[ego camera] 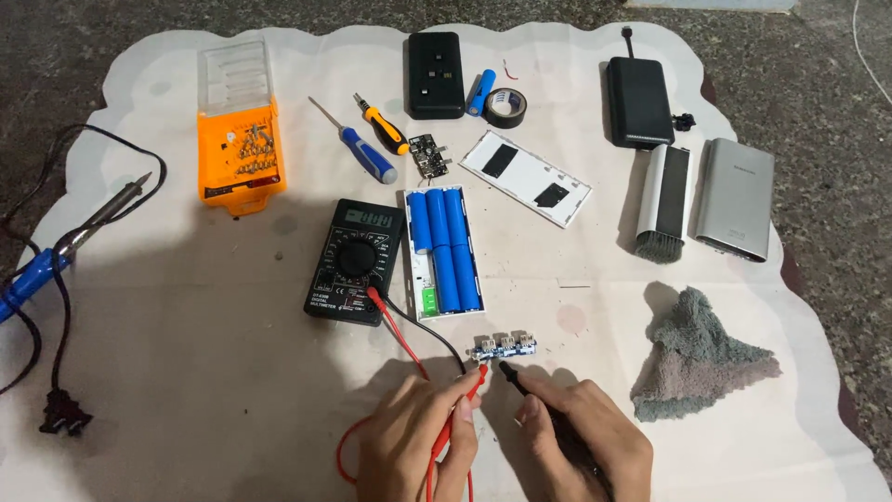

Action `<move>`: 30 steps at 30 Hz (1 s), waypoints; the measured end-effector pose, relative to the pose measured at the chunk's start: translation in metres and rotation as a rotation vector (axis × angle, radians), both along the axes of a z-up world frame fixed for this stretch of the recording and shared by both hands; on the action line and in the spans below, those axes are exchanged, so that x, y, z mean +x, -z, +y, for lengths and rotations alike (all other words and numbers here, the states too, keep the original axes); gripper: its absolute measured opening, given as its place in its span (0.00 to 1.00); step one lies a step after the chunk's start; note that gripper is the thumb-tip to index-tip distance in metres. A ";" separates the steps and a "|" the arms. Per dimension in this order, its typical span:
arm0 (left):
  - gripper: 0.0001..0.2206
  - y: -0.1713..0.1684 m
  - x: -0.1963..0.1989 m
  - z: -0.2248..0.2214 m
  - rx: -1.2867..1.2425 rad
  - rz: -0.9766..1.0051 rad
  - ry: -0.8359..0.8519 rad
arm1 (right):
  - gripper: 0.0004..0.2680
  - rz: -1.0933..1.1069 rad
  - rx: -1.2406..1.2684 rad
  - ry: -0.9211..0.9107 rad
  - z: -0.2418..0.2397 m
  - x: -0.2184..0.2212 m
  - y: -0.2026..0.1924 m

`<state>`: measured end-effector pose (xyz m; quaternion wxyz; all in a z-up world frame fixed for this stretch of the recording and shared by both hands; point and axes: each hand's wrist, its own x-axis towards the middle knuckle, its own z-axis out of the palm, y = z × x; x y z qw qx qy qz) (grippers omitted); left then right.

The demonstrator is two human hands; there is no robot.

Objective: Testing an electronic circuit board using a digital multimeter

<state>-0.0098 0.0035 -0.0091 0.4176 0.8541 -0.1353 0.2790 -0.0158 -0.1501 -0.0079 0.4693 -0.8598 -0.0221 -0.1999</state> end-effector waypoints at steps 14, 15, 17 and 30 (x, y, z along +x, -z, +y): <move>0.09 0.000 -0.003 0.004 -0.046 0.032 -0.002 | 0.06 0.027 0.108 0.036 0.011 -0.003 -0.007; 0.08 0.001 -0.002 0.004 -0.014 -0.029 -0.001 | 0.06 0.038 0.103 0.027 0.010 -0.003 -0.007; 0.08 0.001 -0.001 0.006 0.007 -0.054 0.012 | 0.06 0.009 0.103 0.018 0.008 -0.002 -0.001; 0.09 0.008 0.000 0.009 0.013 -0.065 0.060 | 0.06 -0.016 0.068 0.019 0.009 -0.004 -0.001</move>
